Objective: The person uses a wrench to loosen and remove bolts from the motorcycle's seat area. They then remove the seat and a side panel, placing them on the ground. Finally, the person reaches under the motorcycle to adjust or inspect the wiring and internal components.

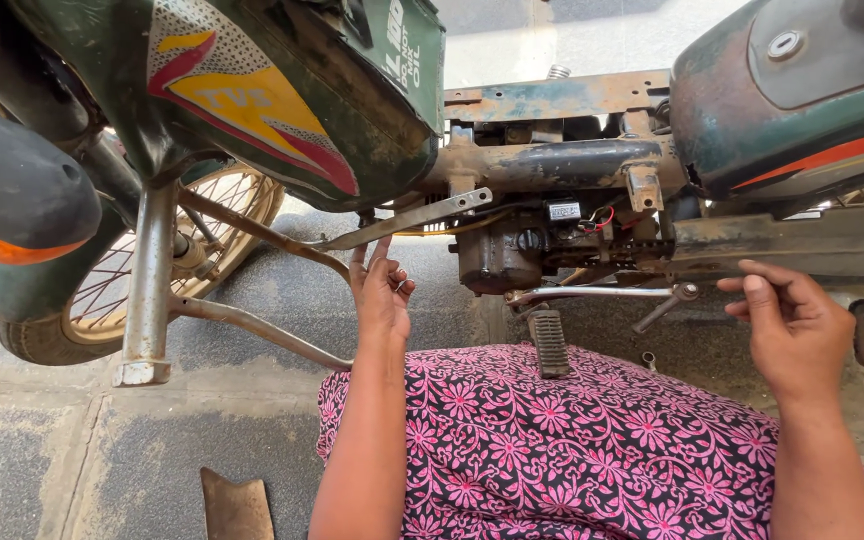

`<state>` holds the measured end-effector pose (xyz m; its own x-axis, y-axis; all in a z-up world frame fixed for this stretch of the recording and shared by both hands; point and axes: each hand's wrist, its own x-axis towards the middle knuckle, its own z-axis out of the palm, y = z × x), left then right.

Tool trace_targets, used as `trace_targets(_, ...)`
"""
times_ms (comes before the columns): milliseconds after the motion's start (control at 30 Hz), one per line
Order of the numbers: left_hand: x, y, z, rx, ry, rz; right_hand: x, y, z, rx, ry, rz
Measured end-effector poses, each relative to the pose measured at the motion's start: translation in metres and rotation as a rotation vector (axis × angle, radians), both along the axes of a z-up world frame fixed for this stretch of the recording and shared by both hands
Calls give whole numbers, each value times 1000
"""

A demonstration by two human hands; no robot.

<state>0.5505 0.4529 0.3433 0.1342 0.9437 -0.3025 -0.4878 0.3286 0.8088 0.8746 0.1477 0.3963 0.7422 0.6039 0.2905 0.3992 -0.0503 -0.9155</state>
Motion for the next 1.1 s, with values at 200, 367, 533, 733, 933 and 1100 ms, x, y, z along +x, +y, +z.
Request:
trace_targets(200, 2, -1, 4, 2, 29, -2, -3, -1, 0, 11, -17, 2)
trace_targets(367, 8, -7, 12, -13, 52, -43, -5, -1, 1, 17, -44, 20)
trace_targets(533, 14, -9, 16, -119, 49, -99, -4, 0, -2, 0, -51, 19)
trace_targets(733, 14, -6, 7, -21, 12, -132, -2, -1, -4, -11, -36, 17)
trace_targets(933, 14, -7, 14, -79, -15, -104, -1, 1, -4, 6, -26, 19)
trace_targets(1100, 13, -5, 11, -90, -38, -106, -1, 1, -4, 3, -20, 19)
